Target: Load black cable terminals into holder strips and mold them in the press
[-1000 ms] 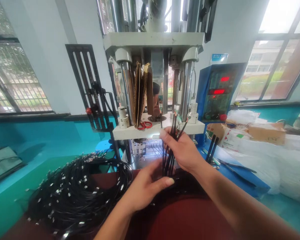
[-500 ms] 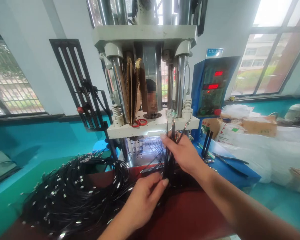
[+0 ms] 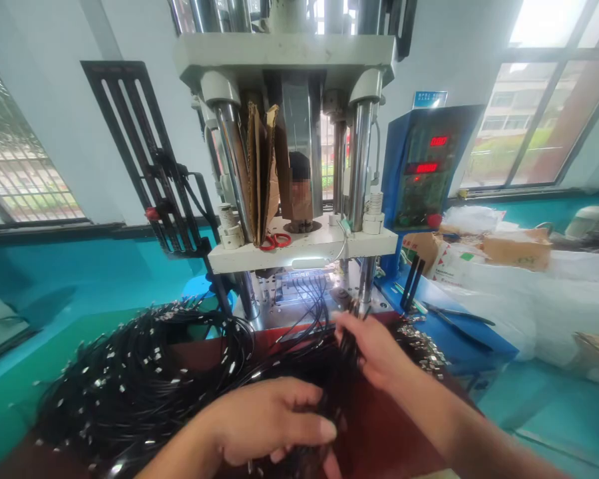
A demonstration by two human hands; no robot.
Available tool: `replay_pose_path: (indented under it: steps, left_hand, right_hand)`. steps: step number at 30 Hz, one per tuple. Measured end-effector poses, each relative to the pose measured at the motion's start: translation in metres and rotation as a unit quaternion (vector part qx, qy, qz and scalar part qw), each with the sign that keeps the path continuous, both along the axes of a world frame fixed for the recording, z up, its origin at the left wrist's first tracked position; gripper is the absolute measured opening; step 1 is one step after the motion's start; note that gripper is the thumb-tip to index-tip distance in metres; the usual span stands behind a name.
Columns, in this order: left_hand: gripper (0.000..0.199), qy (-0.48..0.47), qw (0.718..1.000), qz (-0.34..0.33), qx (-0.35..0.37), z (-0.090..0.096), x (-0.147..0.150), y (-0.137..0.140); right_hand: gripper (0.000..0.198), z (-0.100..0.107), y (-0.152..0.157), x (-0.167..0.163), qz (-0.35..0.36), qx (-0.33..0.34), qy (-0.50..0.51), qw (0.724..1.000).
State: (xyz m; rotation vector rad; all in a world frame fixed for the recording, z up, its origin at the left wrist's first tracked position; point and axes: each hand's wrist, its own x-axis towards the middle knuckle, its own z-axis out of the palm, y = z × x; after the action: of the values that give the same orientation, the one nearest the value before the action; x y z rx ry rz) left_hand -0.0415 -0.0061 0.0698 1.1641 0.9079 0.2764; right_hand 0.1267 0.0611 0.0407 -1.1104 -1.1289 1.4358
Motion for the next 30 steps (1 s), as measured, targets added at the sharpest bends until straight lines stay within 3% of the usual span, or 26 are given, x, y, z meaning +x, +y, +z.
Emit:
replay_pose_path:
  steps: [3, 5, 6, 9, 11, 14, 20, 26, 30]
  left_hand:
    - [0.029, -0.123, 0.986, 0.042, -0.107, -0.027, 0.023, 0.000]
    - [0.025, -0.214, 0.965, 0.092, -0.122, -0.052, 0.043, 0.000]
    - [0.023, -0.237, 0.957, 0.112, -0.121, -0.062, 0.051, -0.001]
    - [0.021, -0.238, 0.954, 0.133, -0.127, -0.077, 0.064, -0.001]
    - [0.021, -0.236, 0.952, 0.128, -0.147, -0.076, 0.066, 0.002]
    - [0.021, -0.266, 0.941, 0.148, -0.150, -0.066, 0.068, 0.013]
    - [0.023, -0.285, 0.930, 0.191, -0.131, -0.062, 0.074, 0.027]
    - [0.021, -0.306, 0.913, 0.204, -0.178, -0.073, 0.070, 0.022]
    - [0.017, -0.288, 0.912, 0.238, -0.168, -0.072, 0.068, 0.027]
  right_hand:
    - [0.031, -0.022, -0.015, -0.002, 0.048, 0.053, -0.062, 0.996]
    - [0.018, -0.027, -0.015, 0.005, 0.085, 0.098, -0.112, 0.985]
    - [0.013, -0.026, -0.012, 0.011, 0.091, 0.103, -0.109, 0.985]
    - [0.033, -0.017, 0.004, 0.031, 0.047, 0.064, -0.004, 0.997]
    - [0.032, -0.010, 0.011, 0.042, 0.039, 0.080, -0.006, 0.996]
    - [0.028, -0.004, 0.011, 0.051, 0.086, 0.156, -0.133, 0.975]
    - [0.028, -0.009, -0.009, 0.059, 0.075, 0.244, -0.244, 0.936]
    - [0.019, -0.017, -0.014, 0.060, 0.061, 0.152, -0.130, 0.978]
    - [0.019, -0.018, -0.015, 0.063, 0.048, 0.151, -0.088, 0.983]
